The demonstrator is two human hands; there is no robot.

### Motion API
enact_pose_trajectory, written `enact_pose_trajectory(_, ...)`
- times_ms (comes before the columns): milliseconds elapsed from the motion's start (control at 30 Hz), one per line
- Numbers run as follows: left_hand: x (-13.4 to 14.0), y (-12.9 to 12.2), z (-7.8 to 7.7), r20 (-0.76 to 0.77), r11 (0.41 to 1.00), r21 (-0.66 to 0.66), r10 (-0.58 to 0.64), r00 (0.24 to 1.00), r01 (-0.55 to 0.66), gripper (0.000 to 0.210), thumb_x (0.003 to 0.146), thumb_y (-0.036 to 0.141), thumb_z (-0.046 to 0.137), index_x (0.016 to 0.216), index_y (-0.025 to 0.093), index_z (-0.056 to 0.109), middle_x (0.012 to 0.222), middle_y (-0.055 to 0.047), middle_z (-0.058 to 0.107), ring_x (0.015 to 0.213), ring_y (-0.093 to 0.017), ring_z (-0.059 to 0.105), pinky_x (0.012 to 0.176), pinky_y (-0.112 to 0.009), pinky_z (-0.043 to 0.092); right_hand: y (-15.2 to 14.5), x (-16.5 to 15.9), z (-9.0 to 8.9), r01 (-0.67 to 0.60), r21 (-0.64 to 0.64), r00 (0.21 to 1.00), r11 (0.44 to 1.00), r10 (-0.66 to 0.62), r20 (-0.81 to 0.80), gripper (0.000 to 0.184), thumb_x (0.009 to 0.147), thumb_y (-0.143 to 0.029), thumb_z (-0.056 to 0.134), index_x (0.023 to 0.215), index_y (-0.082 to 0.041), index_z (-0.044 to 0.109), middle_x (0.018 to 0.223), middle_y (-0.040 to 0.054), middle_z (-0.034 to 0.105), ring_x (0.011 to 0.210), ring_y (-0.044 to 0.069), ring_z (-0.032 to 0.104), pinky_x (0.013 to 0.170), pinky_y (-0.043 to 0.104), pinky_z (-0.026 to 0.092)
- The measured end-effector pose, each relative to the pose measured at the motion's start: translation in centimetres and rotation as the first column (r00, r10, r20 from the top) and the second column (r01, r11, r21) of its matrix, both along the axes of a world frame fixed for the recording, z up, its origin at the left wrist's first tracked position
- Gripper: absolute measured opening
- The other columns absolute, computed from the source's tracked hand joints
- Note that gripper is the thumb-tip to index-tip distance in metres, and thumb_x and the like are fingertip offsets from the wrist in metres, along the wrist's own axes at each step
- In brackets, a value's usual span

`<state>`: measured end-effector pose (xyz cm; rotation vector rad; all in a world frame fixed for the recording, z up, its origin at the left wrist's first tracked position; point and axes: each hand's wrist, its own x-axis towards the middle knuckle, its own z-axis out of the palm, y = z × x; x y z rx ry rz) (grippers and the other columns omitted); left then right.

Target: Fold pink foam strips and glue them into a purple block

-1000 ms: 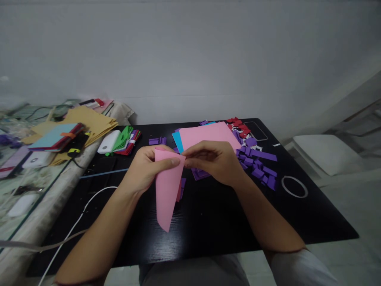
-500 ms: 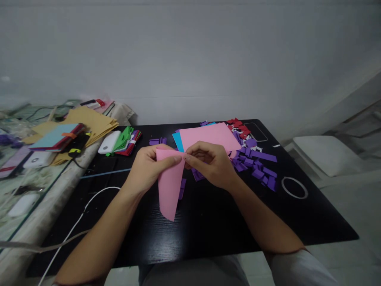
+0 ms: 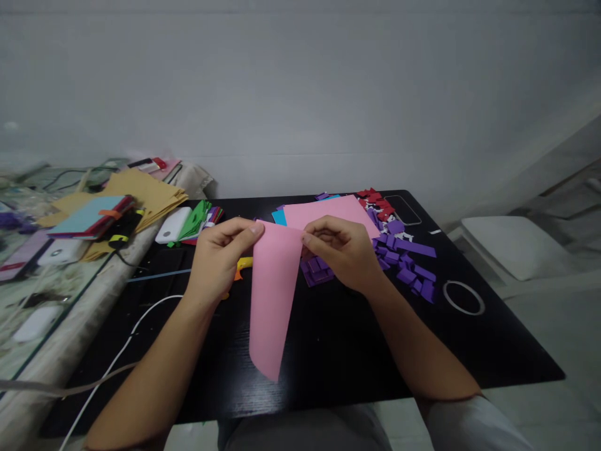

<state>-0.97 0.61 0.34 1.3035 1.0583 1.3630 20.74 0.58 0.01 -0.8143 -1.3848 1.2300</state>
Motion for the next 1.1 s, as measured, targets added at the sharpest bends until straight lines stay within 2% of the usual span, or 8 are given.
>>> enact_pose_trajectory(500, 0.3, 0.0, -0.1, -0.008, 0.991, 0.085, 0.107, 0.994, -0.106, 0.012, 0.082, 0.033, 0.084, 0.079, 0.022, 0.081, 0.073, 0.001, 0.071, 0.064, -0.013, 0.059, 0.062, -0.023, 0.050, 0.0, -0.2, 0.1, 0.013, -0.027, 1.000, 1.000, -0.014, -0.015, 0.024, 0.077, -0.037, 0.090, 0.084, -0.021, 0.074, 0.075, -0.0006, 0.074, 0.068, 0.014, 0.074, 0.070, 0.030, 0.066)
enact_pose_trajectory(733, 0.5, 0.3, -0.5, 0.008, 1.000, 0.003, -0.001, 1.000, 0.001, 0.023, 0.085, 0.042, 0.080, 0.080, 0.019, 0.078, 0.070, 0.000, 0.069, 0.061, -0.013, 0.059, 0.060, -0.024, 0.049, 0.4, -0.2, 0.0, 0.115, 0.020, 0.993, 0.993, -0.114, -0.015, 0.023, 0.079, -0.039, 0.086, 0.081, -0.020, 0.072, 0.071, -0.0013, 0.072, 0.065, 0.015, 0.073, 0.068, 0.031, 0.067)
enact_pose_trajectory(833, 0.6, 0.2, -0.3, -0.068, 0.998, 0.024, 0.062, 0.996, -0.061, 0.019, 0.082, 0.037, 0.082, 0.079, 0.019, 0.079, 0.070, -0.001, 0.072, 0.063, -0.014, 0.062, 0.062, -0.025, 0.052, 0.5, 0.0, 0.0, 0.139, 0.030, 0.990, 0.990, -0.138, -0.008, 0.021, 0.080, -0.037, 0.085, 0.082, -0.020, 0.073, 0.071, -0.0009, 0.072, 0.066, 0.015, 0.072, 0.068, 0.032, 0.068)
enact_pose_trajectory(933, 0.6, 0.1, 0.0, -0.174, 0.988, 0.083, 0.144, 0.974, -0.132, 0.017, 0.082, 0.035, 0.081, 0.077, 0.018, 0.080, 0.069, -0.001, 0.072, 0.063, -0.014, 0.061, 0.060, -0.024, 0.049, 0.5, 0.4, 0.3, 0.105, 0.001, 0.994, 0.995, -0.105, 0.012, 0.018, 0.079, -0.034, 0.085, 0.080, -0.020, 0.073, 0.071, -0.0010, 0.072, 0.066, 0.015, 0.072, 0.070, 0.031, 0.066)
enact_pose_trajectory(1000, 0.7, 0.1, 0.0, -0.219, 0.991, 0.080, 0.121, 0.968, -0.105, 0.019, 0.082, 0.036, 0.081, 0.077, 0.018, 0.079, 0.068, -0.001, 0.071, 0.063, -0.014, 0.060, 0.058, -0.023, 0.047, 0.5, 0.8, 0.5, 0.076, -0.008, 0.995, 0.997, -0.075, 0.062, 0.017, 0.080, -0.033, 0.084, 0.080, -0.020, 0.073, 0.073, -0.0003, 0.072, 0.068, 0.014, 0.071, 0.070, 0.030, 0.064)
enact_pose_trajectory(1100, 0.9, 0.0, -0.3, -0.267, 0.999, 0.034, 0.005, 0.964, 0.005, 0.027, 0.083, 0.043, 0.080, 0.078, 0.017, 0.079, 0.067, -0.001, 0.068, 0.061, -0.013, 0.058, 0.058, -0.023, 0.045, 0.6, 1.1, 0.6, 0.052, 0.009, 0.987, 0.999, -0.053, 0.152, 0.020, 0.083, -0.037, 0.084, 0.088, -0.020, 0.075, 0.085, 0.0030, 0.077, 0.079, 0.017, 0.073, 0.073, 0.029, 0.061)
